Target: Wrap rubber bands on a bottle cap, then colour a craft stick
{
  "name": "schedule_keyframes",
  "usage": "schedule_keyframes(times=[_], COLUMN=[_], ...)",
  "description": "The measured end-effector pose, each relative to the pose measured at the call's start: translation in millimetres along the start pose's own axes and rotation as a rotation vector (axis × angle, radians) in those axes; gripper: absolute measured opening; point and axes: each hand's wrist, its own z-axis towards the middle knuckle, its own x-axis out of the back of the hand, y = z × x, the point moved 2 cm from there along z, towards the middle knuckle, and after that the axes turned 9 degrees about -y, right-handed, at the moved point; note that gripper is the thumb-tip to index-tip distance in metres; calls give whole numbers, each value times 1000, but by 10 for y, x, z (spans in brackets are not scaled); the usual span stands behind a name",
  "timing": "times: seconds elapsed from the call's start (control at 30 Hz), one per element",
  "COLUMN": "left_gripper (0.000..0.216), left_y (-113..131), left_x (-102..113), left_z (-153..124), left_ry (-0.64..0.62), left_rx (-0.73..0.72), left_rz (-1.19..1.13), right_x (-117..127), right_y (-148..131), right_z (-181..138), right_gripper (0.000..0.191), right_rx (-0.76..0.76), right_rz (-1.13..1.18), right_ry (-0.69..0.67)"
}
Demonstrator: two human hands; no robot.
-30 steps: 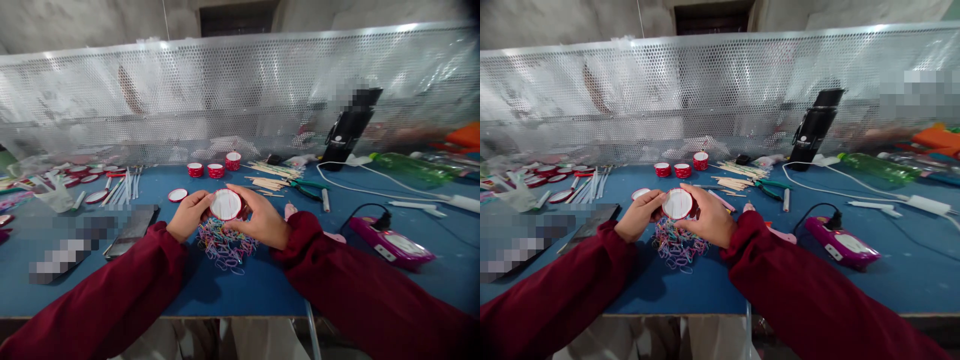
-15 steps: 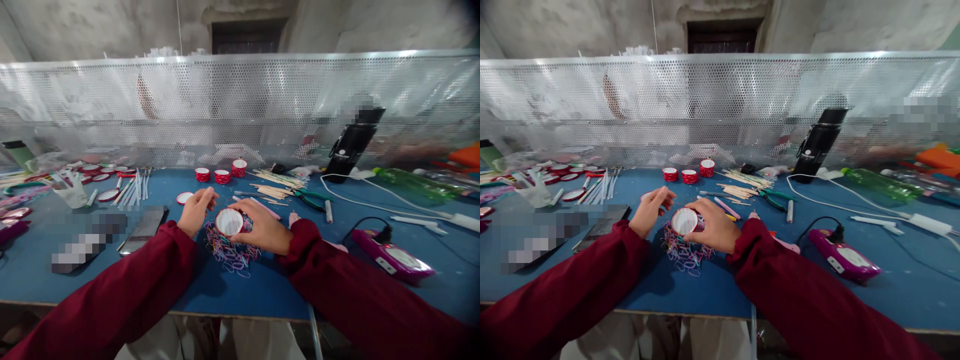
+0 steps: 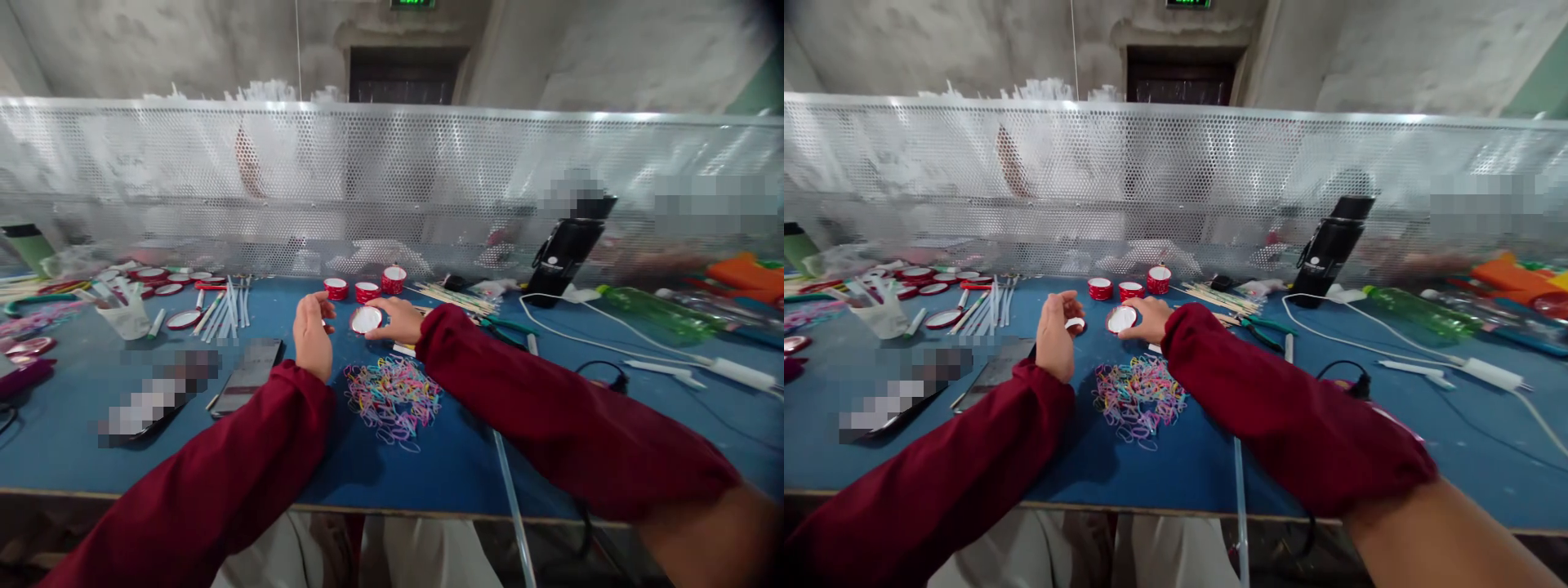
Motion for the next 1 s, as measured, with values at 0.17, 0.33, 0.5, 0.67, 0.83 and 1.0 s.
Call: schedule_keyframes(times=[0.17, 0.33, 0.5, 0.67, 0.83, 1.0], left_gripper=[43, 43, 45, 44, 35, 34], left_y=[-39, -44, -36, -71, -139, -182], left_x=[-1, -18, -22, -33, -78, -87], left_z=[7, -14, -20, -22, -40, -37], left_ry=[-12, -34, -58, -127, -305, -489], left_rx=[0, -7, -10, 2, -5, -75], left_rz=[28, 54, 77, 123, 262, 471], right_x=[-175, -149, 274, 664, 675, 582], right_y=[-56, 32, 209, 375, 421, 468], right_z=[242, 236, -125, -900, -1569, -1813], right_gripper=[79, 93, 79, 39, 25, 22], right_rx=[-31, -49, 1, 13, 52, -8], right_rz=[-51, -77, -69, -78, -76, -72], right_ry=[-77, -89, 53, 185, 391, 430])
